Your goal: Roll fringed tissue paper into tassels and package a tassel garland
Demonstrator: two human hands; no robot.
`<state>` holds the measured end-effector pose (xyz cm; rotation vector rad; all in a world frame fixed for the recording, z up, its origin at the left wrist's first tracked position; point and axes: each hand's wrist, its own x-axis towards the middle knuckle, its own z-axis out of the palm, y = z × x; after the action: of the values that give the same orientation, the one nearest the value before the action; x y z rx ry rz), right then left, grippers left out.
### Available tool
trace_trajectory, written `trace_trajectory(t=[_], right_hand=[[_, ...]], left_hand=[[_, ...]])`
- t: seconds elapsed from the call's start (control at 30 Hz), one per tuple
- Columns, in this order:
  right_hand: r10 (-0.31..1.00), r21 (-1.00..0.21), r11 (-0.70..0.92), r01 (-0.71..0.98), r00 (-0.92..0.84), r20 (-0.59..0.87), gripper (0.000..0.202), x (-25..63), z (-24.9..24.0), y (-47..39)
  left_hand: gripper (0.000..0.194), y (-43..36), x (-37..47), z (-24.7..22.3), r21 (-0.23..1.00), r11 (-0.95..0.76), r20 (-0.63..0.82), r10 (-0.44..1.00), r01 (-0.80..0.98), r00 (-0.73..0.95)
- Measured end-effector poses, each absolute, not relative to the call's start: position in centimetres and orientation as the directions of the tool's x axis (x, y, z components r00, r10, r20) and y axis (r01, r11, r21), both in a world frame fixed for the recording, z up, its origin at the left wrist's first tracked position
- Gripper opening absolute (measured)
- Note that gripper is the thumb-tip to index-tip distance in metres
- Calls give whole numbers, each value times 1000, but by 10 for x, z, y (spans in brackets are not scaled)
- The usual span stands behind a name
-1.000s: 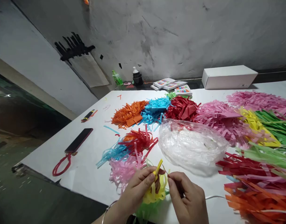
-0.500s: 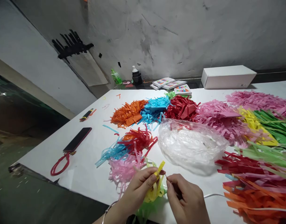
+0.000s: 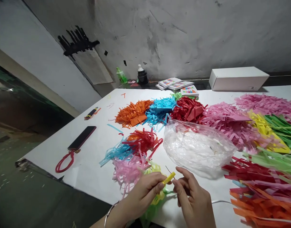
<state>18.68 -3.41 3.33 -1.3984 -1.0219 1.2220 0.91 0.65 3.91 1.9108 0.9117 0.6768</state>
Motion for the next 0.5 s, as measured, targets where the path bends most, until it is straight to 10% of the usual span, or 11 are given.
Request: trace_trajectory(t=[0.23, 0.5], right_hand=[[963, -964, -257, -65, -108, -249, 53, 190, 25, -32], [978, -901, 194, 387, -1, 210, 24, 198, 12, -25]], left_hand=[[27, 4, 10, 31, 816, -462, 194, 784, 347, 589], [20, -9, 23, -6, 549, -676, 360, 723, 493, 590]])
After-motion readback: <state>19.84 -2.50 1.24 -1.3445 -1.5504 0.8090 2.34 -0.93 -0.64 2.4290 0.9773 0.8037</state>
